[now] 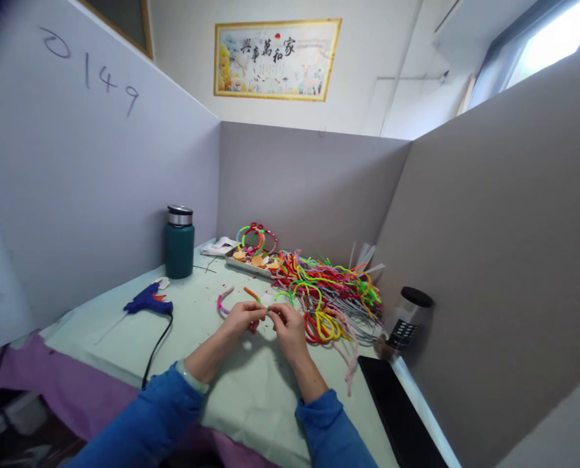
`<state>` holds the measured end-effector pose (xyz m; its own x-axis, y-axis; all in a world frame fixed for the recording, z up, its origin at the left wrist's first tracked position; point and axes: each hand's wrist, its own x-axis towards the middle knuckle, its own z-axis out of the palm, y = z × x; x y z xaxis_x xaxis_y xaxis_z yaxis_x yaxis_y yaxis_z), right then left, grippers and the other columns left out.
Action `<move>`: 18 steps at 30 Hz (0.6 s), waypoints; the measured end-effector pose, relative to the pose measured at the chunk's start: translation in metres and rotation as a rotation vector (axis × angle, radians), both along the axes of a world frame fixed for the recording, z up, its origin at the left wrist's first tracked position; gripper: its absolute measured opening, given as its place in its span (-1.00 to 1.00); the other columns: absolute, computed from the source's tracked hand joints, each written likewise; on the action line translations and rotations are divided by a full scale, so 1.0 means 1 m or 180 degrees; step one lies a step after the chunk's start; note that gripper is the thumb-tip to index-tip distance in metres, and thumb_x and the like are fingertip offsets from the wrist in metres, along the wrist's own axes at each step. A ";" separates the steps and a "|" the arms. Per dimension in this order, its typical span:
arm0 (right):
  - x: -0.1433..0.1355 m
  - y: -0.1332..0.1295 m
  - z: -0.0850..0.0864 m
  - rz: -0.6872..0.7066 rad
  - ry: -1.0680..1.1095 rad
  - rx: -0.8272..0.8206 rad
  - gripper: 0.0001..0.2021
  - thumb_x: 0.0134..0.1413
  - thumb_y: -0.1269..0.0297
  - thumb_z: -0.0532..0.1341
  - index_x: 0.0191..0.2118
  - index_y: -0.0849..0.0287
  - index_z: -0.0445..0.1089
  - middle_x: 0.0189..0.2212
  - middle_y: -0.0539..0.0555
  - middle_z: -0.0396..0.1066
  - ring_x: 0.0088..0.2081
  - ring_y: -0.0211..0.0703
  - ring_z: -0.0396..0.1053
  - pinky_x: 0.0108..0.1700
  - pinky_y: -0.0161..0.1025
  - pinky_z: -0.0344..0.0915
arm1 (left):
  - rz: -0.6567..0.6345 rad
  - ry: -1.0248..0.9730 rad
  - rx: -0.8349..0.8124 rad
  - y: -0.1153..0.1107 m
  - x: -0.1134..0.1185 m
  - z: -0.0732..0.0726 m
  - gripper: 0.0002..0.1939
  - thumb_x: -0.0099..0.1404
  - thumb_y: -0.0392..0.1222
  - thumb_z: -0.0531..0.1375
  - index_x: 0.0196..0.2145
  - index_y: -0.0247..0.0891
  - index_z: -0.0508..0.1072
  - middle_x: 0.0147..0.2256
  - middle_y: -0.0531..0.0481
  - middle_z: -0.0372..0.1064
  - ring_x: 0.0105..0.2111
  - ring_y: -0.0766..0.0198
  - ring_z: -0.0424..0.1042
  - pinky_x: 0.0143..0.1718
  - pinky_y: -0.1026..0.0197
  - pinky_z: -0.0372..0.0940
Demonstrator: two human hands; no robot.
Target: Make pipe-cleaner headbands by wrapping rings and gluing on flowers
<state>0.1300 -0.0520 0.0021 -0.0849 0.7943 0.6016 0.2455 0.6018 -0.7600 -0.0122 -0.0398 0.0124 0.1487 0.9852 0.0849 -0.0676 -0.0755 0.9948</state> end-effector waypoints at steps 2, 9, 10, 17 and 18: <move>0.001 0.001 0.000 -0.0064 0.0016 -0.0069 -0.82 0.06 0.20 0.19 -0.33 0.21 0.41 -0.47 0.00 0.34 -0.57 -0.31 0.26 -0.49 -0.33 0.20 | 0.0080 0.0111 0.0126 0.001 0.001 -0.001 -0.79 -0.04 -0.10 0.21 -0.54 -0.33 0.39 -0.77 0.17 0.13 -0.76 0.43 0.09 -0.68 0.33 0.02; 0.003 0.006 -0.004 -0.0071 0.0201 -0.0597 -0.74 -0.01 0.09 0.23 -0.38 0.23 0.38 -0.68 -0.08 0.23 -0.62 -0.29 0.19 -0.55 -0.35 0.12 | 0.0573 0.0880 0.0718 -0.006 0.002 0.003 -0.84 0.05 -0.21 0.16 -0.48 -0.34 0.50 -0.64 0.09 0.30 -0.63 0.40 0.22 -0.55 0.34 0.13; 0.002 0.006 -0.002 -0.0037 0.0187 -0.0643 -0.73 -0.02 0.08 0.23 -0.39 0.22 0.37 -0.68 -0.08 0.23 -0.63 -0.29 0.18 -0.56 -0.35 0.11 | 0.0700 0.1056 0.0830 -0.009 0.001 0.005 -0.84 0.06 -0.22 0.16 -0.48 -0.33 0.51 -0.61 0.07 0.34 -0.59 0.38 0.26 -0.52 0.33 0.15; -0.047 0.011 0.041 0.0054 -0.0677 0.0111 -0.83 0.05 0.19 0.19 -0.38 0.20 0.40 -0.50 0.04 0.38 -0.54 -0.24 0.27 -0.46 -0.31 0.19 | 0.1417 0.1269 0.1256 -0.015 -0.045 0.022 -0.82 0.10 -0.23 0.12 -0.54 -0.27 0.49 -0.60 0.09 0.37 -0.57 0.39 0.27 -0.35 0.29 0.22; -0.059 0.013 0.048 0.0066 -0.0835 0.0407 -0.85 0.06 0.22 0.18 -0.36 0.19 0.42 -0.44 0.06 0.41 -0.49 -0.22 0.30 -0.40 -0.29 0.21 | 0.1526 0.1137 0.1169 -0.016 -0.057 0.024 -0.83 0.09 -0.23 0.12 -0.55 -0.29 0.48 -0.62 0.09 0.35 -0.58 0.39 0.26 -0.37 0.29 0.22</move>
